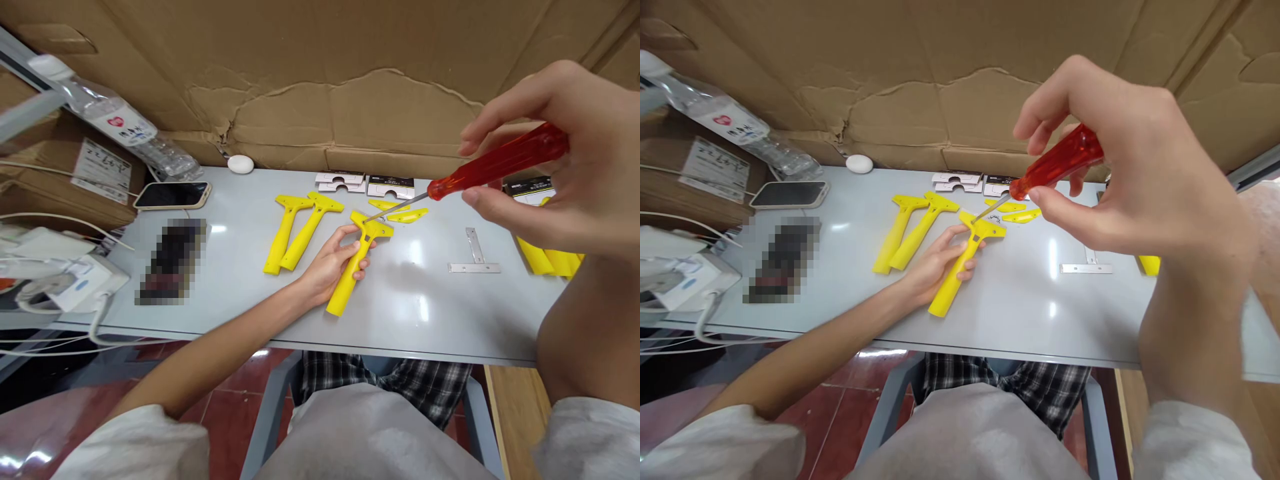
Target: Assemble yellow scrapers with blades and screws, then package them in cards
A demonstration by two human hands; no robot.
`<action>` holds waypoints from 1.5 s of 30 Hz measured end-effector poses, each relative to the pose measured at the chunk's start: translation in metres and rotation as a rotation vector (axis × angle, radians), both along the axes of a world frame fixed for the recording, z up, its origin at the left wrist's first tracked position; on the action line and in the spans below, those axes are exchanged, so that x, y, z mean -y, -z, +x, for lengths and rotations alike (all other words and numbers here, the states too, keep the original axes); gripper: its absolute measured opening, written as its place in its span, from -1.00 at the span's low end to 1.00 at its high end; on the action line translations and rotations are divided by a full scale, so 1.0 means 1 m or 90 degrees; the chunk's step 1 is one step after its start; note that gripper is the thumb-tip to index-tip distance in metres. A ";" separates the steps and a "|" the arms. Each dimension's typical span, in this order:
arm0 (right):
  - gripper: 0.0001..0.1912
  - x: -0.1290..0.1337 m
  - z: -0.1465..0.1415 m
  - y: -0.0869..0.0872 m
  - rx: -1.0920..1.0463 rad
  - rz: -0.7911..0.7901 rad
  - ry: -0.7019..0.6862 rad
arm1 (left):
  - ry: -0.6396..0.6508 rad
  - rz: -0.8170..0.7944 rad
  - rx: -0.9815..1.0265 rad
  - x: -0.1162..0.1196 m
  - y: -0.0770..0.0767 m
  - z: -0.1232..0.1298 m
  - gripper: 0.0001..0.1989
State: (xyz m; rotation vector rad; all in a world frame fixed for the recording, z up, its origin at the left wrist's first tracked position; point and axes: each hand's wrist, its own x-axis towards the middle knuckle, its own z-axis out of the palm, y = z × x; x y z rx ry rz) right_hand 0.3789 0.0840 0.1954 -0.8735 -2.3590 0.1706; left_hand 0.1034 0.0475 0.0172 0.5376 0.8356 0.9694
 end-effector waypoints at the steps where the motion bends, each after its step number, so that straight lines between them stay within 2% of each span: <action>1: -0.55 0.001 0.000 -0.001 0.002 -0.008 -0.004 | 0.000 0.000 -0.002 0.000 0.000 0.000 -0.53; 5: -0.52 0.001 0.001 -0.002 -0.003 -0.018 -0.009 | -0.005 -0.003 -0.003 0.000 -0.001 0.000 -0.50; 14: -0.58 -0.002 0.003 0.002 0.009 0.029 0.068 | -0.001 -0.005 0.001 0.000 -0.001 0.000 -0.54; 21: -0.52 0.001 0.004 -0.001 0.009 -0.003 0.003 | -0.004 -0.001 -0.001 0.000 0.000 0.000 -0.52; 25: -0.53 -0.001 0.003 -0.001 0.008 -0.007 0.019 | -0.007 0.002 0.000 -0.001 0.001 0.000 -0.51; 30: -0.62 -0.004 0.002 -0.001 0.015 0.035 0.041 | -0.004 0.003 0.003 -0.001 0.002 0.000 -0.51; 37: -0.51 -0.001 0.003 -0.001 0.016 0.006 0.024 | -0.001 -0.003 -0.003 0.000 -0.001 0.000 -0.50; 45: -0.58 -0.002 0.002 0.000 0.015 0.010 0.050 | -0.005 -0.002 -0.002 -0.001 -0.001 0.000 -0.49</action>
